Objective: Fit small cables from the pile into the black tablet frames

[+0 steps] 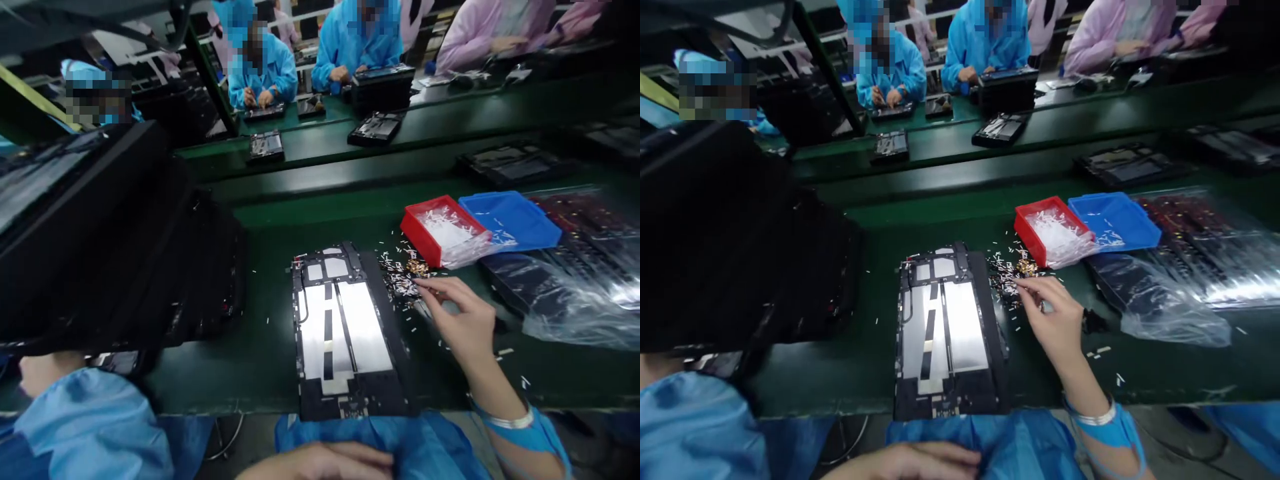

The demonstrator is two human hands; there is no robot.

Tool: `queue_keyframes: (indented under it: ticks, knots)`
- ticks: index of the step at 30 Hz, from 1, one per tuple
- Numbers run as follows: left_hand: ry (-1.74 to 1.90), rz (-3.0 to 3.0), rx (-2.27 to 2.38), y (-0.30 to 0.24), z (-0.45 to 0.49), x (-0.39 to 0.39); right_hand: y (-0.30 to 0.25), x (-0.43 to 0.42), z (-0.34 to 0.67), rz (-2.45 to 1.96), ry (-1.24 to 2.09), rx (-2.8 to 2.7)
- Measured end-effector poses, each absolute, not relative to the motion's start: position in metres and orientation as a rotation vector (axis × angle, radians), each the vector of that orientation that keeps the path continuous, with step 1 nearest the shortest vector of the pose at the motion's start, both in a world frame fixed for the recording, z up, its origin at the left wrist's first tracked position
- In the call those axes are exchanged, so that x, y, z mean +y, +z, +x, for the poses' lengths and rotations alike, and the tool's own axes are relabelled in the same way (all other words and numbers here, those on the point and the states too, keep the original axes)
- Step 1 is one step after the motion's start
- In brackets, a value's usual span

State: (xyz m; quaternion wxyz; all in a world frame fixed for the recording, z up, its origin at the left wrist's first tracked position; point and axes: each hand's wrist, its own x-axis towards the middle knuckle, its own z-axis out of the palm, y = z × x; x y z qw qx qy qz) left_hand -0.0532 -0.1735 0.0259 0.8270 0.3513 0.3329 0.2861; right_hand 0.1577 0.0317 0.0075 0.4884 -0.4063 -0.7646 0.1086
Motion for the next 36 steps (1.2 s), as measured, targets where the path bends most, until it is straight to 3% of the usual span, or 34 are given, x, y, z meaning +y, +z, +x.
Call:
queue_keyframes:
  ticks: [3,7,12,25,30,36]
  knots:
    - [0.671,0.96,0.816,0.056,-0.07,-0.147,0.029,0.016,0.141,-0.789,0.284,-1.985]
    - [1.017,0.882,1.096,0.066,-0.075,-0.089,0.055,0.005,0.121,-0.484,0.263,-2.116]
    - [0.889,0.857,0.881,0.061,-0.068,-0.039,0.066,0.01,0.109,-0.35,0.073,-2.211]
    - [1.093,1.143,1.115,0.054,-0.074,-0.03,0.068,0.014,0.085,-0.57,-0.069,-2.243]
    - [0.999,1.167,1.173,0.049,-0.077,-0.027,0.067,0.027,0.093,-0.581,-0.12,-2.273]
    - [1.115,0.816,1.053,0.047,-0.084,-0.018,0.062,0.092,0.135,-0.873,-0.728,-1.955]
